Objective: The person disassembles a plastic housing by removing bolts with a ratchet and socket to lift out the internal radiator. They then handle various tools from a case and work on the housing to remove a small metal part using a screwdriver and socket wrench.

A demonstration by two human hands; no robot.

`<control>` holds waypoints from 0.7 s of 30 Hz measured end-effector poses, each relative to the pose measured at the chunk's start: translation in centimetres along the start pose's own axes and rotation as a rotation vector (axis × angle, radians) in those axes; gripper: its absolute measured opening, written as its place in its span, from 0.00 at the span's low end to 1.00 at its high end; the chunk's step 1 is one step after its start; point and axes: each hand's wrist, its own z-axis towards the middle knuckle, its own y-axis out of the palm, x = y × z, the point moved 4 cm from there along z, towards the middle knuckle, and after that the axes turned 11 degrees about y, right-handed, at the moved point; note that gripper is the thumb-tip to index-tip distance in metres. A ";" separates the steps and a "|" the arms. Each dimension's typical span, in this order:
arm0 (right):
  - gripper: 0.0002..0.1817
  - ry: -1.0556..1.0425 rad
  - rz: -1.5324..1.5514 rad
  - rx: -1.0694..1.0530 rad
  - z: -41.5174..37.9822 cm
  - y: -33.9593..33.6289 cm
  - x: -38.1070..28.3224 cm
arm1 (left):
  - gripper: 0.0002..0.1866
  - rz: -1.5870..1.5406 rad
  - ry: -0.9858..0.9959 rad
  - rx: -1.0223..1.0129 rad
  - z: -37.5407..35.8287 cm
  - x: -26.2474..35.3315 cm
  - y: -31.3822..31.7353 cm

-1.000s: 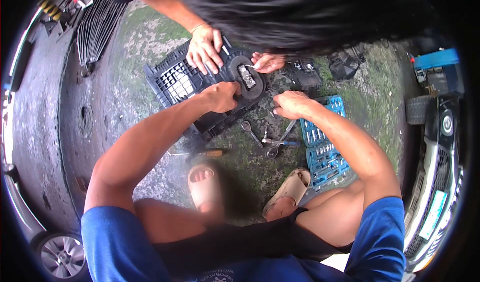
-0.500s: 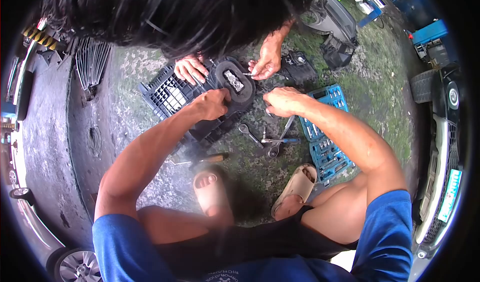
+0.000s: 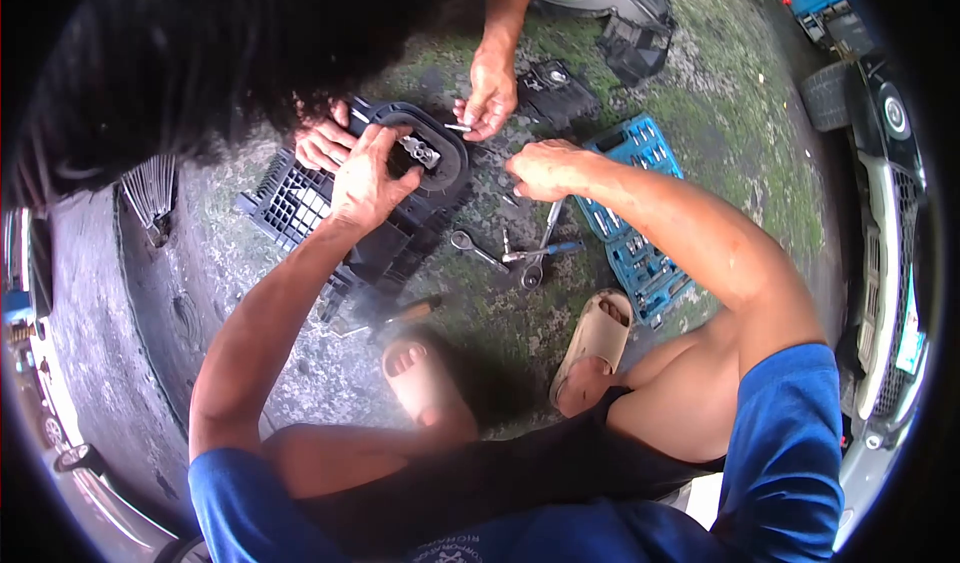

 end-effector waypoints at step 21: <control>0.16 -0.003 0.054 0.032 -1.7 -0.1 4.3 | 0.12 0.143 0.433 -0.017 1.3 -2.0 0.9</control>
